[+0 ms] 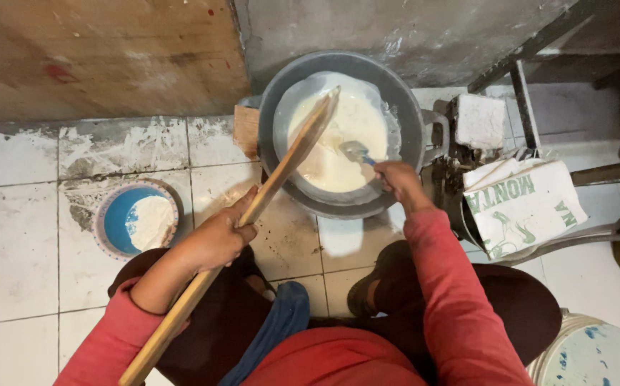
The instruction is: The person stirs a thick white mixture in a large pot using a wooden stirrer, periodically adding white powder from a bowl and scraping the sides with a spatula.
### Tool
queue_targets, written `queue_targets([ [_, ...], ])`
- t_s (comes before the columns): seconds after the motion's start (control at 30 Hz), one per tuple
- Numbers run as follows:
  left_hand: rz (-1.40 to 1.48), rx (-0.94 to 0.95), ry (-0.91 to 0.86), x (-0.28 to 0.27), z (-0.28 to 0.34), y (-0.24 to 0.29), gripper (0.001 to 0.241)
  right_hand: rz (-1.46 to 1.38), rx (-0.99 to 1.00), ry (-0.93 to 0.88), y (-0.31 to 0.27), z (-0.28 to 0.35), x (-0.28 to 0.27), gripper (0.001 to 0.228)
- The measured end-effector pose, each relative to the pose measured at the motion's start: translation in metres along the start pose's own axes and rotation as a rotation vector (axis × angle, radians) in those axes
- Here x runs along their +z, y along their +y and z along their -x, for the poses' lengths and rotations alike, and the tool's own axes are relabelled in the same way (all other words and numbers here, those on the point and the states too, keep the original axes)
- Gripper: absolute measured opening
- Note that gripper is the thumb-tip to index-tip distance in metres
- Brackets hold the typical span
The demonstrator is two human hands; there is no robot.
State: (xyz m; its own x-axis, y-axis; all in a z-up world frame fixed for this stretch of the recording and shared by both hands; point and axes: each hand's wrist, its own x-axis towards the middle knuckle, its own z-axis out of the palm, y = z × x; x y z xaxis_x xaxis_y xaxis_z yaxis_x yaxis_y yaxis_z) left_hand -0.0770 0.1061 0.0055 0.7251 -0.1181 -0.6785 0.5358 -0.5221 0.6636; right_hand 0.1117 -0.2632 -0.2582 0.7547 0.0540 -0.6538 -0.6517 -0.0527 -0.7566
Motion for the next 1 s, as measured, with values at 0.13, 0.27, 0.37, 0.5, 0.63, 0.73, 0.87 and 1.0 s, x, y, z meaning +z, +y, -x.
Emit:
queue_targets([
  [0.13, -0.035, -0.021, -0.027, -0.002, 0.005, 0.008, 0.084, 0.168, -0.471, 0.199, 0.001, 0.006, -0.003, 0.014],
  [0.27, -0.160, -0.038, -0.064, 0.007, 0.001, 0.005, 0.083, 0.467, -1.109, 0.322, -0.024, 0.007, 0.030, 0.026],
  [0.37, -0.163, -0.048, -0.070, 0.012, -0.004, -0.009, 0.082, 0.700, -1.209, 0.384, -0.031, 0.020, 0.060, 0.032],
  [0.5, -0.139, 0.508, 0.021, 0.009, -0.011, -0.022, 0.083, 0.684, -1.130, 0.364, -0.025, 0.036, 0.073, 0.034],
  [0.63, -0.180, 0.040, -0.063, 0.007, -0.005, -0.016, 0.081, 0.813, -1.167, 0.368, -0.008, 0.042, 0.053, 0.033],
  [0.73, -0.172, -0.069, -0.097, 0.008, 0.001, -0.005, 0.080, 0.897, -1.130, 0.331, -0.002, 0.043, 0.024, 0.031],
  [0.87, -0.176, -0.061, -0.045, 0.005, 0.000, -0.002, 0.084, 1.022, -1.040, 0.340, 0.018, 0.049, -0.017, 0.025],
  [1.0, -0.338, 0.441, 0.112, 0.008, -0.007, -0.006, 0.089, 0.720, -1.078, 0.414, 0.024, 0.033, -0.037, 0.024],
])
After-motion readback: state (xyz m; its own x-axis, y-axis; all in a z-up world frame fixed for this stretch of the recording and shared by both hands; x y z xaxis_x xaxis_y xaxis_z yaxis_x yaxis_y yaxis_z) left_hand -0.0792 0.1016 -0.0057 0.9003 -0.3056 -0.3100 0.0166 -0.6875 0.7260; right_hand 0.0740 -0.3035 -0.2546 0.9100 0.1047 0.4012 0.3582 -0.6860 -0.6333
